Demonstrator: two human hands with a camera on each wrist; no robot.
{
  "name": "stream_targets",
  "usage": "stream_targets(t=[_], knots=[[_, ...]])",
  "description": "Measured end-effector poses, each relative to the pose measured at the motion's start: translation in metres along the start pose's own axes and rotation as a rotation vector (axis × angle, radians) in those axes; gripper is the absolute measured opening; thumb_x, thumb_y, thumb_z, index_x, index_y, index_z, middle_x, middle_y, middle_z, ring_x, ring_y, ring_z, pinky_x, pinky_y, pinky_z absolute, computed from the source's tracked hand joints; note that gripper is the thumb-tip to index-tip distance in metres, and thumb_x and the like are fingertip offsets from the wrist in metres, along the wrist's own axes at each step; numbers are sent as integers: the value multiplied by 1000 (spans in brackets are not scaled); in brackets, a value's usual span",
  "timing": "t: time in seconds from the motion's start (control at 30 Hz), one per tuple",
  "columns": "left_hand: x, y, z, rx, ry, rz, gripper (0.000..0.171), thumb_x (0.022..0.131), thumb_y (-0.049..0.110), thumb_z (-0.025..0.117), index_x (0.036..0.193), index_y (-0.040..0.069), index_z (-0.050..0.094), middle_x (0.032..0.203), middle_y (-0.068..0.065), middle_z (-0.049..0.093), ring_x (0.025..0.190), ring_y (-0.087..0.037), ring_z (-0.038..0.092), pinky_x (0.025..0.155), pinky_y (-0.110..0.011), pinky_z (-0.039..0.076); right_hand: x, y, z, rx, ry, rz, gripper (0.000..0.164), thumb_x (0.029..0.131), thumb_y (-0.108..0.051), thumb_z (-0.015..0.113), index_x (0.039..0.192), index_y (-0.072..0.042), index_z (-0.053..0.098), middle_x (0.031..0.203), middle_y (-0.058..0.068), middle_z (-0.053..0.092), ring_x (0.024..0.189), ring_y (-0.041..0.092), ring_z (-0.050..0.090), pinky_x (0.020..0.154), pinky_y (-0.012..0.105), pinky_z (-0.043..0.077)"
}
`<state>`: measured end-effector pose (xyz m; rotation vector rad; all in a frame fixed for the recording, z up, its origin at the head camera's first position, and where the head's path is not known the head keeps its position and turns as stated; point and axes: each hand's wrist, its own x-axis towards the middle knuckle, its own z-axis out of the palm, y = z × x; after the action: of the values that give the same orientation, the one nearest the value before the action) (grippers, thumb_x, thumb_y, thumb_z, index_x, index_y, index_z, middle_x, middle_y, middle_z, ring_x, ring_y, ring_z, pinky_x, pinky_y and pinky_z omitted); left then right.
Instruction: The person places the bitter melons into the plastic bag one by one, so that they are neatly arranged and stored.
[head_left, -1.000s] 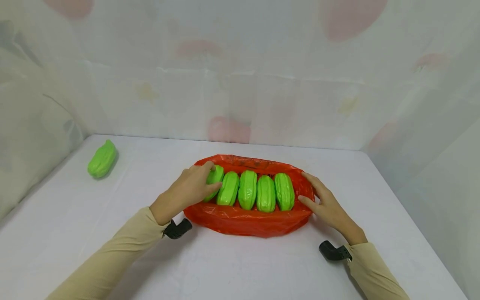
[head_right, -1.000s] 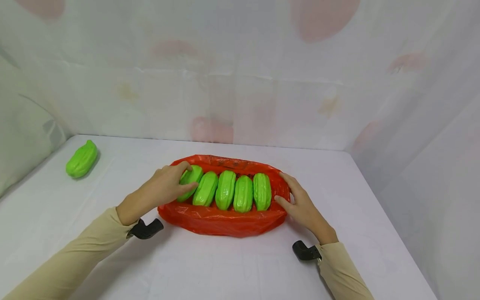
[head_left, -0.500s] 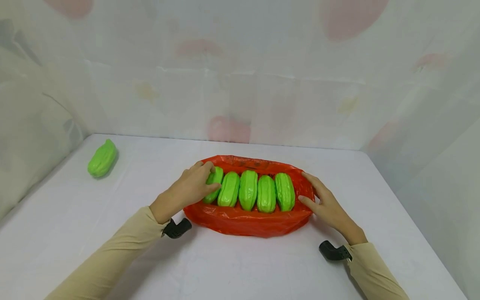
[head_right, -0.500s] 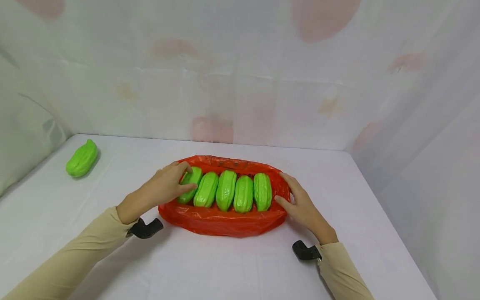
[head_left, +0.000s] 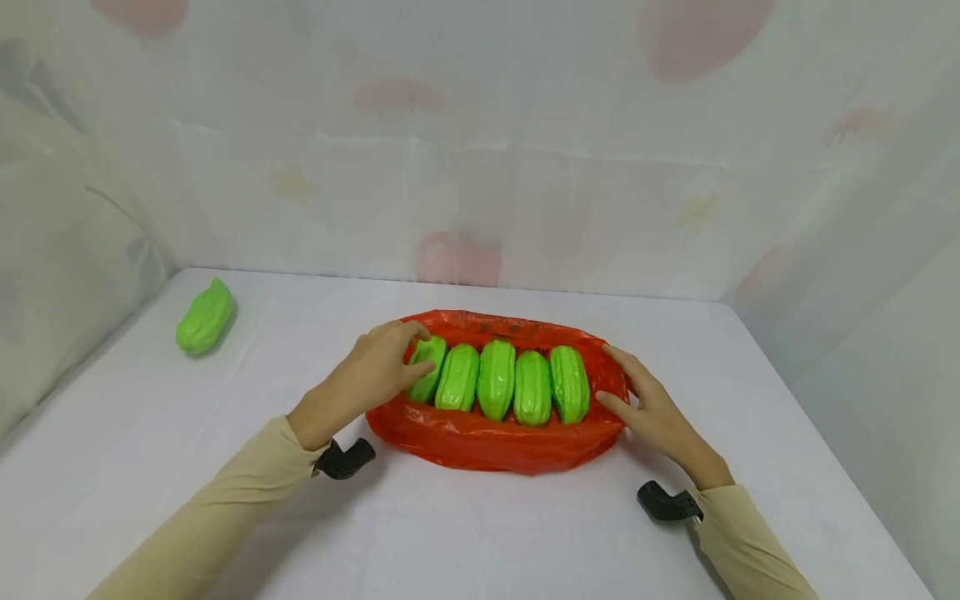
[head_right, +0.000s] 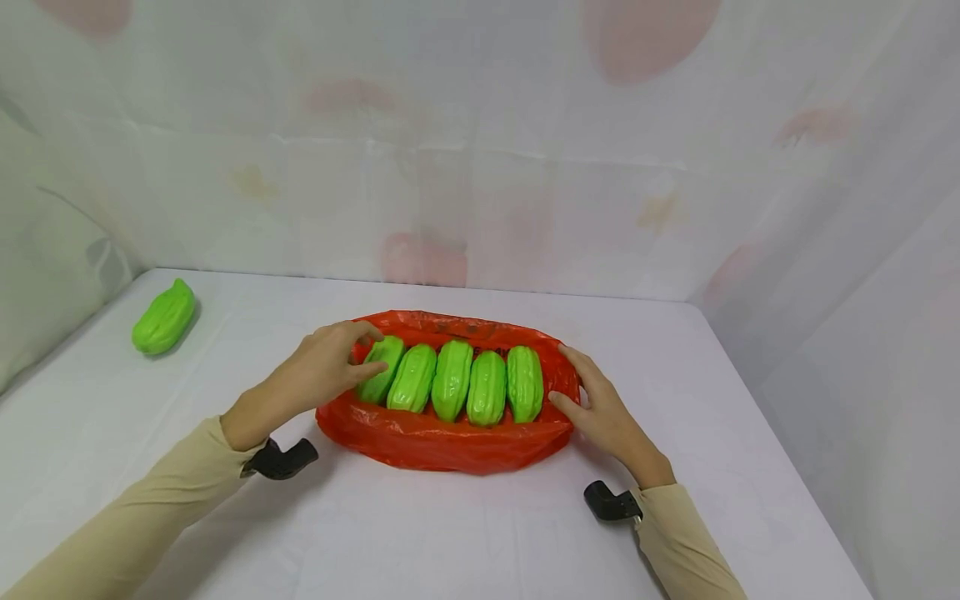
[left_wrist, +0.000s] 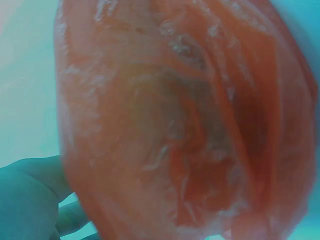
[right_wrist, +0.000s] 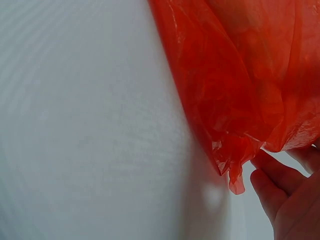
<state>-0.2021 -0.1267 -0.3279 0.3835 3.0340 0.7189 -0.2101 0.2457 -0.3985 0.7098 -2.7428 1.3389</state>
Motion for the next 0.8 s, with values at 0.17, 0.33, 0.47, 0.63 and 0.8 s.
stream_targets(t=[0.17,0.33,0.47,0.63,0.8], knots=[[-3,-1,-8,-22,53,16,37,90,19,72,121,1,63,107,-17,68,95,-30,63,76,-43,53,0,0,0,-8,1,-3,65,97,-13,62,153,-3,31,156,24,33,142,47,35,110,62,34],[-7,-3,-16,-64,101,11,35,91,16,70,123,3,63,107,-18,68,92,-30,65,70,-37,56,1,2,0,-18,3,-8,65,97,-13,62,153,-2,31,156,24,33,142,48,35,110,62,35],[-10,-8,-23,-85,125,1,35,91,14,69,124,4,62,110,-19,66,83,-26,65,61,-30,56,2,2,0,-22,4,-1,66,97,-13,63,153,-2,30,157,23,33,143,47,34,110,61,35],[-14,-16,-29,-73,166,11,35,92,14,66,125,5,62,112,-19,67,85,-27,66,64,-34,57,2,2,0,-27,1,9,66,97,-14,62,153,-3,29,157,23,32,143,48,34,109,62,35],[-18,-21,-35,-50,186,17,35,92,16,63,125,6,62,112,-20,67,92,-33,66,73,-43,57,1,1,0,-28,-2,11,66,97,-15,62,153,-3,30,156,24,33,142,48,34,109,62,35]])
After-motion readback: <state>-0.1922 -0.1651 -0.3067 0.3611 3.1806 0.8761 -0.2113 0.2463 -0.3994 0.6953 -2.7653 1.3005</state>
